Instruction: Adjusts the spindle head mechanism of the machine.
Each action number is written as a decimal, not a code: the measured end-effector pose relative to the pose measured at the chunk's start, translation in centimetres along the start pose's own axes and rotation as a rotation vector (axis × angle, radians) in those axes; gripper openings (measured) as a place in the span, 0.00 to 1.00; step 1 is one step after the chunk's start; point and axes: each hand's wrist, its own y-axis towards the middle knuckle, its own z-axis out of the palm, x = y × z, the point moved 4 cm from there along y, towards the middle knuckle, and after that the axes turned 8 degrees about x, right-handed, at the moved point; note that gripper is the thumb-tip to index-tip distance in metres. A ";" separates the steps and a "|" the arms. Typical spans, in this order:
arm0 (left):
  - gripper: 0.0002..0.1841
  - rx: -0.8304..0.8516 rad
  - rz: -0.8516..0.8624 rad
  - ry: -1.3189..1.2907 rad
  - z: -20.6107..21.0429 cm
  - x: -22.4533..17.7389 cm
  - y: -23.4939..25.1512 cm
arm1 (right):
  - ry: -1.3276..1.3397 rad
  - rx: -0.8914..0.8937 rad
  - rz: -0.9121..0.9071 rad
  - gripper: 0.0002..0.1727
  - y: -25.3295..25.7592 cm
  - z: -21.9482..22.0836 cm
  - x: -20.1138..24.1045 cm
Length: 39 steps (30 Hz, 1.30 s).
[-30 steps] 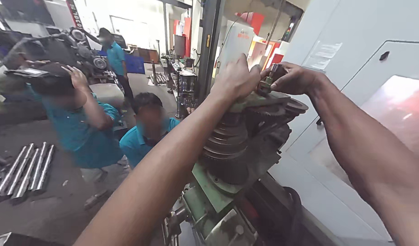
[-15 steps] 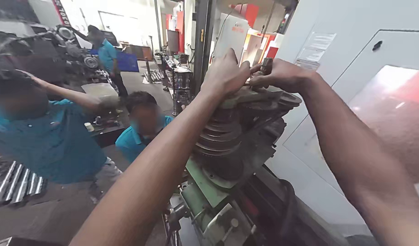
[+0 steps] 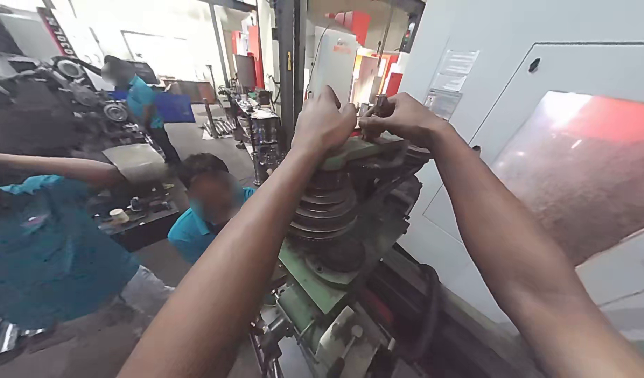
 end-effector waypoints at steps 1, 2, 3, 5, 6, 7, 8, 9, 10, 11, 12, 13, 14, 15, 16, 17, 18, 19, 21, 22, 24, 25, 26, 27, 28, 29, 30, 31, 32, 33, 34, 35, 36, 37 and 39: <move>0.22 0.003 0.000 -0.001 -0.1 0.1 0.0 | -0.054 -0.016 0.025 0.17 0.1 0.0 0.3; 0.22 0.005 0.000 -0.004 -0.1 0.1 0.0 | -0.071 -0.021 0.025 0.17 0.2 0.0 0.5; 0.22 0.007 0.004 -0.011 -0.1 0.2 0.0 | -0.062 -0.014 -0.005 0.16 0.2 0.0 0.4; 0.21 -0.001 0.016 -0.023 -0.1 0.2 0.0 | 0.002 0.004 -0.073 0.15 0.3 0.0 0.1; 0.20 -0.008 0.020 -0.026 -0.3 0.1 -0.1 | 0.030 0.010 -0.105 0.14 0.4 0.1 0.0; 0.19 -0.015 0.023 -0.028 -0.3 0.0 -0.2 | 0.059 0.008 -0.127 0.15 0.3 0.3 -0.2; 0.18 -0.031 0.029 -0.028 -0.4 0.0 -0.3 | 0.087 -0.003 -0.142 0.14 0.2 0.5 -0.5; 0.18 -0.047 0.034 -0.031 -0.5 0.0 -0.3 | 0.114 -0.027 -0.161 0.14 0.2 0.8 -0.7; 0.17 -0.062 0.038 -0.032 -0.6 0.0 -0.3 | 0.146 -0.057 -0.179 0.14 0.2 1.1 -1.2; 0.17 -0.069 0.037 -0.032 -0.5 0.0 -0.4 | 0.164 -0.079 -0.175 0.15 0.0 1.4 -1.5; 0.17 -0.068 0.032 -0.036 -0.5 -0.1 -0.4 | 0.173 -0.090 -0.167 0.15 -0.1 1.5 -1.6; 0.17 -0.064 0.022 -0.037 -0.5 -0.1 -0.4 | 0.179 -0.091 -0.160 0.14 -0.1 1.5 -1.6; 0.17 -0.055 0.014 -0.033 -0.5 -0.1 -0.4 | 0.187 -0.078 -0.151 0.13 0.0 1.5 -1.6; 0.16 -0.054 0.008 -0.032 -0.4 -0.1 -0.5 | 0.197 -0.056 -0.145 0.12 0.2 1.5 -1.5; 0.16 -0.062 0.004 -0.036 -0.5 -0.1 -0.5 | 0.201 -0.036 -0.148 0.11 0.5 1.4 -1.5; 0.16 -0.065 0.000 -0.040 -0.5 -0.1 -0.5 | 0.219 -0.023 -0.167 0.10 0.8 1.4 -1.4; 0.16 -0.062 0.002 -0.040 -0.5 -0.1 -0.5 | 0.240 -0.010 -0.191 0.09 1.0 1.4 -1.4; 0.16 -0.061 0.009 -0.042 -0.5 -0.1 -0.6 | 0.244 -0.008 -0.209 0.09 1.0 1.5 -1.6; 0.16 -0.062 0.024 -0.049 -0.6 0.0 -0.4 | 0.238 -0.039 -0.238 0.10 0.7 1.5 -1.7; 0.16 -0.062 0.030 -0.053 -0.6 0.0 -0.3 | 0.234 -0.056 -0.252 0.11 0.5 1.6 -1.7; 0.16 -0.064 0.031 -0.057 -0.6 0.0 -0.4 | 0.239 -0.072 -0.257 0.12 0.2 1.9 -1.8; 0.16 -0.059 0.028 -0.058 -0.6 0.0 -0.5 | 0.240 -0.080 -0.249 0.12 0.2 2.0 -1.9; 0.16 -0.053 0.024 -0.059 -0.6 0.0 -0.5 | 0.244 -0.091 -0.237 0.12 0.1 2.0 -1.8; 0.16 -0.053 0.022 -0.061 -0.6 0.0 -0.5 | 0.246 -0.109 -0.228 0.12 0.2 2.0 -1.8; 0.16 -0.051 0.021 -0.065 -0.6 0.0 -0.5 | 0.238 -0.132 -0.219 0.12 0.2 2.1 -1.9; 0.15 -0.049 0.022 -0.067 -0.6 0.0 -0.5 | 0.228 -0.154 -0.210 0.12 0.1 2.1 -1.9; 0.16 -0.048 0.025 -0.069 -0.6 0.0 -0.5 | 0.225 -0.160 -0.207 0.12 0.1 2.1 -1.7; 0.16 -0.045 0.027 -0.070 -0.7 0.0 -0.5 | 0.230 -0.154 -0.208 0.11 0.1 2.2 -1.6; 0.16 -0.044 0.030 -0.074 -0.7 0.0 -0.6 | 0.241 -0.135 -0.212 0.11 0.1 2.2 -1.6; 0.15 -0.048 0.036 -0.081 -0.7 0.0 -0.5 | 0.253 -0.103 -0.218 0.12 0.2 2.1 -1.6; 0.15 -0.049 0.041 -0.088 -0.6 0.1 -0.5 | 0.266 -0.067 -0.230 0.12 0.3 1.9 -1.6; 0.15 -0.047 0.046 -0.096 -0.6 0.1 -0.4 | 0.274 -0.027 -0.238 0.11 0.5 1.8 -1.7; 0.15 -0.047 0.049 -0.101 -0.6 0.2 -0.3 | 0.285 0.005 -0.236 0.11 0.6 1.7 -1.6; 0.15 -0.040 0.048 -0.106 -0.6 0.2 -0.2 | 0.299 0.028 -0.233 0.11 0.7 1.7 -1.5; 0.16 -0.028 0.049 -0.111 -0.5 0.3 -0.1 | 0.300 0.043 -0.210 0.12 0.6 1.7 -1.3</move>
